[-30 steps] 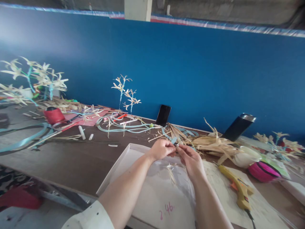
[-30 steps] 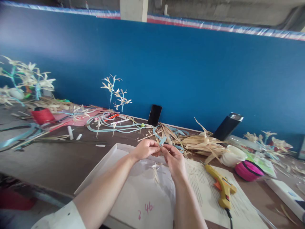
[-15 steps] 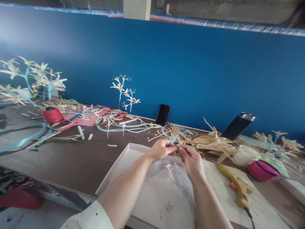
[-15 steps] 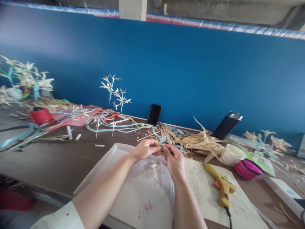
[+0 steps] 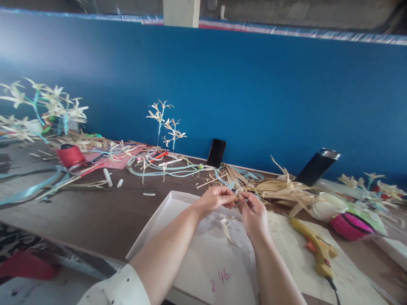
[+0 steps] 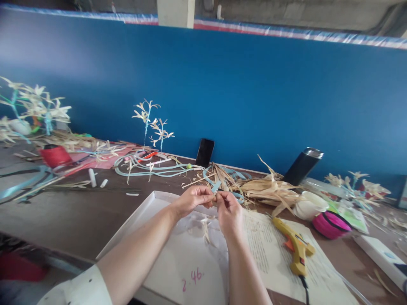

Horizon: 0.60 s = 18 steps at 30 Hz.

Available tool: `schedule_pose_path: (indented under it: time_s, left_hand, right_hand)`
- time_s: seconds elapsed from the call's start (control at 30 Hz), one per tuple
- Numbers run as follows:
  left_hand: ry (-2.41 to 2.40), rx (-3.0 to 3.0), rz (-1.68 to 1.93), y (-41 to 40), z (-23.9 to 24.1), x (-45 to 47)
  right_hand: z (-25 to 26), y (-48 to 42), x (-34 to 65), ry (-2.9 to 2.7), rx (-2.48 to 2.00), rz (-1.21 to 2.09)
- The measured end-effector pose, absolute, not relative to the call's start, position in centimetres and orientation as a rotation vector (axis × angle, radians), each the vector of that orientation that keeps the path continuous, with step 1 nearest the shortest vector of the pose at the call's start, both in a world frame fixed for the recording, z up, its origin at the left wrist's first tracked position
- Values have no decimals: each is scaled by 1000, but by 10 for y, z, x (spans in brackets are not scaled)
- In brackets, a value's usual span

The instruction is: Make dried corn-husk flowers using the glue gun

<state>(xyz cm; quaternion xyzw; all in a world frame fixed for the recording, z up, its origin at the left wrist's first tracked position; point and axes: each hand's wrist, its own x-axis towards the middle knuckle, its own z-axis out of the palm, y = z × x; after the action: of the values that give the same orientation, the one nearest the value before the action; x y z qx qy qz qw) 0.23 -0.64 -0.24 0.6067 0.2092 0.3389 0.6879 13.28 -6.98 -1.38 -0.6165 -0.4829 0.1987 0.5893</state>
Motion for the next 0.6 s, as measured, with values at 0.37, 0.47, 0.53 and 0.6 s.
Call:
schedule_pose_path:
  time_s: [0.37,0.47,0.53,0.6]
  left_hand:
    - [373,1350,808,-8,-5,5]
    - [323,1305,821,-11,-2,4]
    - [277,1250,842,-12,0,3]
    - [266,1201,855,-12,1,2]
  right_hand:
    - [-18,-66,128,-1120,-1465,251]
    - [-19,-64,134,-1065,-1477,198]
    - [-20,-63,142,-975,-1518,183]
    - [-20,-62,148,-904,-1535,195]
